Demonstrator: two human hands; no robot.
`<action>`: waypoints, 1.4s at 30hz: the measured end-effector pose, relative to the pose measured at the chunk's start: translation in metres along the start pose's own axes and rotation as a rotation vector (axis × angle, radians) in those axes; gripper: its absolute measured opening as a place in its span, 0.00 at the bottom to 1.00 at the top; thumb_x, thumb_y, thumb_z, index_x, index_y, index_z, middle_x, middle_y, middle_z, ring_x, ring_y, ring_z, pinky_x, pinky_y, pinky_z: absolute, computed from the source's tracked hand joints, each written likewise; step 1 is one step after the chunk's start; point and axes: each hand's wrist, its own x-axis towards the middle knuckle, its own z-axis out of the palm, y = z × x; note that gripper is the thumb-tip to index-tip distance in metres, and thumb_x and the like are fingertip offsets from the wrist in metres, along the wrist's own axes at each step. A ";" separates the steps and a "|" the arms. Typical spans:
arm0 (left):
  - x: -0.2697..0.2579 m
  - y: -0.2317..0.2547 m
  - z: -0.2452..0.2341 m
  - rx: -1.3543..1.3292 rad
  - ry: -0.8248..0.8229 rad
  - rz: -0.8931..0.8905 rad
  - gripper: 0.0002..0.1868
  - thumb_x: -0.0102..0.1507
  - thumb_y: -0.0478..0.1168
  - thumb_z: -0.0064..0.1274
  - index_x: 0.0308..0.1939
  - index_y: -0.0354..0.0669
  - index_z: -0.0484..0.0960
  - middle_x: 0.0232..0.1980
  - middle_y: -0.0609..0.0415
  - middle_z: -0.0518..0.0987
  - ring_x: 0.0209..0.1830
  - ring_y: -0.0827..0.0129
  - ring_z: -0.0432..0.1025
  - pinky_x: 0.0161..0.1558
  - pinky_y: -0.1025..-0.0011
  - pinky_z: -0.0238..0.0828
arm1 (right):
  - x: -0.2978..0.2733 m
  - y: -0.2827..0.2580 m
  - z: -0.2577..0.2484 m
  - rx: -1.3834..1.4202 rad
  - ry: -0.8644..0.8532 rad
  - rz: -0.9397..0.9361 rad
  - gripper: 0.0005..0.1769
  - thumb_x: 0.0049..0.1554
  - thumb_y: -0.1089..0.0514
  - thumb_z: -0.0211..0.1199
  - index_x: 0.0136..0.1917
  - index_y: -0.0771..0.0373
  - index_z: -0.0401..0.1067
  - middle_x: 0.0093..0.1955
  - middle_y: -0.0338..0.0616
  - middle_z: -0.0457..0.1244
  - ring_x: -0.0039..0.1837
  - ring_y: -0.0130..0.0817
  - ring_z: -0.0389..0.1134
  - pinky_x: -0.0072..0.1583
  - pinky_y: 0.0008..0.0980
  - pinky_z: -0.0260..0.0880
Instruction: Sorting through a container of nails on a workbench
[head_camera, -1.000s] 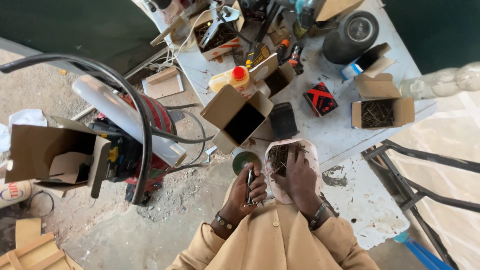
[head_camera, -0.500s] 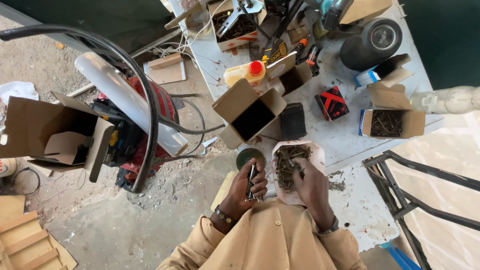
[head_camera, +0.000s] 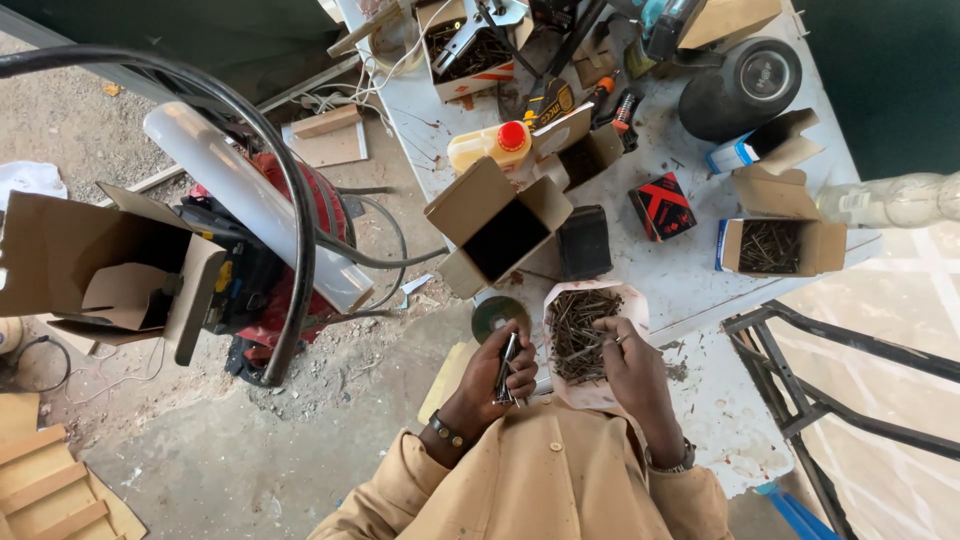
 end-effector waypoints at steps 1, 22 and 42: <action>-0.001 -0.002 0.000 0.000 0.000 -0.001 0.18 0.74 0.56 0.41 0.41 0.48 0.70 0.23 0.61 0.56 0.14 0.75 0.57 0.17 0.79 0.57 | 0.007 0.021 0.008 0.000 0.000 0.001 0.18 0.66 0.62 0.45 0.64 0.56 0.71 0.44 0.57 0.70 0.39 0.50 0.73 0.39 0.50 0.72; 0.007 -0.013 0.050 0.001 0.039 -0.142 0.18 0.76 0.50 0.38 0.43 0.41 0.75 0.30 0.44 0.79 0.25 0.57 0.76 0.30 0.63 0.78 | -0.054 -0.033 0.012 0.726 -0.122 0.078 0.14 0.61 0.68 0.55 0.57 0.75 0.76 0.43 0.58 0.71 0.38 0.41 0.71 0.36 0.34 0.75; 0.018 -0.020 0.064 0.355 0.151 -0.233 0.05 0.68 0.41 0.51 0.40 0.46 0.79 0.35 0.53 0.78 0.33 0.65 0.75 0.33 0.68 0.75 | -0.051 -0.085 -0.015 -0.411 -0.264 0.040 0.22 0.63 0.52 0.50 0.70 0.44 0.67 0.43 0.41 0.75 0.40 0.36 0.77 0.42 0.37 0.72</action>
